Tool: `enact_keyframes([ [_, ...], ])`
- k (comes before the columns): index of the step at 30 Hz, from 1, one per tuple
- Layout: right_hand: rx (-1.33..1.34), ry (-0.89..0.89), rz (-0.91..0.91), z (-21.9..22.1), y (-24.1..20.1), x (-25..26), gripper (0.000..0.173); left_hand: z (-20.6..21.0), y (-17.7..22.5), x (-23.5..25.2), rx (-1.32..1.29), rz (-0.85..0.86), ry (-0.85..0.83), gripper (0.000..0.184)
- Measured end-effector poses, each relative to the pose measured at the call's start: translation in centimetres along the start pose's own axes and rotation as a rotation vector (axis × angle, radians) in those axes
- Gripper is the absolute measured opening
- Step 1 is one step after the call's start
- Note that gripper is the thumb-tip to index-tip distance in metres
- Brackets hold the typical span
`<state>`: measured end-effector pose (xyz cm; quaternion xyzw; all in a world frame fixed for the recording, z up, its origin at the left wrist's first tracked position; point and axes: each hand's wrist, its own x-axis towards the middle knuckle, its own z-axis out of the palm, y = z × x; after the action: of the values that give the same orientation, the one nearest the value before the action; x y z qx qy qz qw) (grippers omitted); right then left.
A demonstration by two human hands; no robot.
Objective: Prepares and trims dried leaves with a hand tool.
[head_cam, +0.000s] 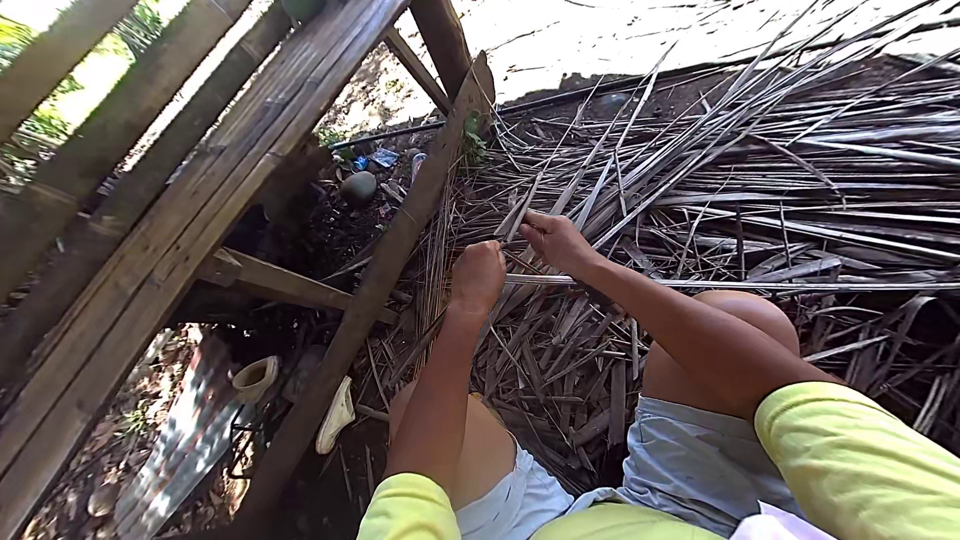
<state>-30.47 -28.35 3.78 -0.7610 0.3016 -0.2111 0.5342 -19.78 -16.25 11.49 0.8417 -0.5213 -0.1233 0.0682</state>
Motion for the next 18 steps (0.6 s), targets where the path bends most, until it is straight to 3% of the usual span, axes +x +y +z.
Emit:
enact_keyframes([
  [6, 0.447, 0.228, 0.156, -4.2, 1.9, 2.2, 0.039, -0.8, -0.6, -0.6, 0.002, 0.012, -0.018, 0.028],
  [8, 0.461, 0.388, 0.195, -6.0, 3.3, 2.9, 0.04, -0.9, -1.7, -0.8, -0.01, 0.0, -0.006, 0.028],
  [10, 0.405, 0.431, 0.14, -6.7, 3.0, 2.3, 0.042, -1.0, -2.9, -0.5, -0.056, -0.017, 0.004, 0.028],
  [13, 0.315, 0.226, 0.075, -3.8, -0.6, -1.2, 0.041, -0.5, -3.5, 0.8, -0.179, -0.032, -0.029, 0.029],
  [16, 0.344, -0.06, -0.032, -0.1, -0.5, -2.7, 0.051, -0.5, -2.9, 1.4, -0.353, -0.046, -0.085, 0.03],
  [18, 0.328, -0.125, -0.025, 0.7, -0.4, -3.0, 0.055, -0.7, -2.6, 1.3, -0.517, -0.05, -0.135, 0.029],
])
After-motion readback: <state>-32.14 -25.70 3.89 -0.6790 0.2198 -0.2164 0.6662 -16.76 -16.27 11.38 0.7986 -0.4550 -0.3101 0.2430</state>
